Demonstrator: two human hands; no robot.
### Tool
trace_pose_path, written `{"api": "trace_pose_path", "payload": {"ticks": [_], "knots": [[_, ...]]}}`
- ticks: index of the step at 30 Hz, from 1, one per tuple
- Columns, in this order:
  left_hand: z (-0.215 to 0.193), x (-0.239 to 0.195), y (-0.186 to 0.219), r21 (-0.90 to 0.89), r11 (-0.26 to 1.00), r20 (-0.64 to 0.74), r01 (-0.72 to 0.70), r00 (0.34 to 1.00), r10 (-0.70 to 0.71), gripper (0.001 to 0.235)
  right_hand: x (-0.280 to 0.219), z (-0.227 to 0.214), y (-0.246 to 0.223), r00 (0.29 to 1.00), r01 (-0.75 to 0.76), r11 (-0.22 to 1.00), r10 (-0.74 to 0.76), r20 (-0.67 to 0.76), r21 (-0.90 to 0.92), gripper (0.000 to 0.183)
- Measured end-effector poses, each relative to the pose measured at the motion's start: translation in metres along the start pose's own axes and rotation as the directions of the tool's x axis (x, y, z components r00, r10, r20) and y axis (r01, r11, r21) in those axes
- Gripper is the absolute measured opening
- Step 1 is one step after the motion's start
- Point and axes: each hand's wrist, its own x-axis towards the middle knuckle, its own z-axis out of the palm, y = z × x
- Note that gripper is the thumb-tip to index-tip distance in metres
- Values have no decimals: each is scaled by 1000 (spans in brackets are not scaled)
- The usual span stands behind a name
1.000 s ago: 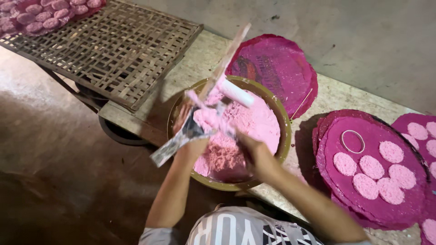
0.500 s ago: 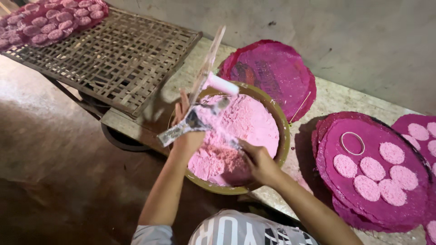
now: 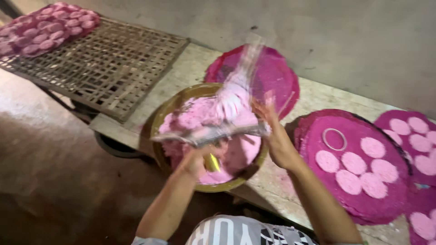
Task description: The person scoops pink dough from a large bowl and uses a circular cutter and a wooden mallet to press and release round portions onto a pink tray. The person repeats this process to fill multiple trays with uniformly shaped dough pieces.
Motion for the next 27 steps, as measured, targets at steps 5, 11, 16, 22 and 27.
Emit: {"api": "trace_pose_path", "payload": {"ticks": [5,11,16,22,27], "knots": [[113,-21,-71,-147,878,478,457,810,-341,47,-63,-28,-15,979,160,240,-164,-123,957,91],[170,-3,-79,154,861,300,484,808,-508,40,-153,-157,-22,977,211,915,-205,-53,345,72],[224,-4,-119,477,820,425,316,734,-530,41,-229,-189,-21,815,572,704,-547,193,-421,44],[290,-5,-161,778,627,457,36,652,-605,45,-284,-191,-3,921,369,809,-385,62,-456,64],[318,25,-166,831,555,435,-31,658,-615,50,-310,-235,27,988,126,991,-121,-100,39,107]]}}
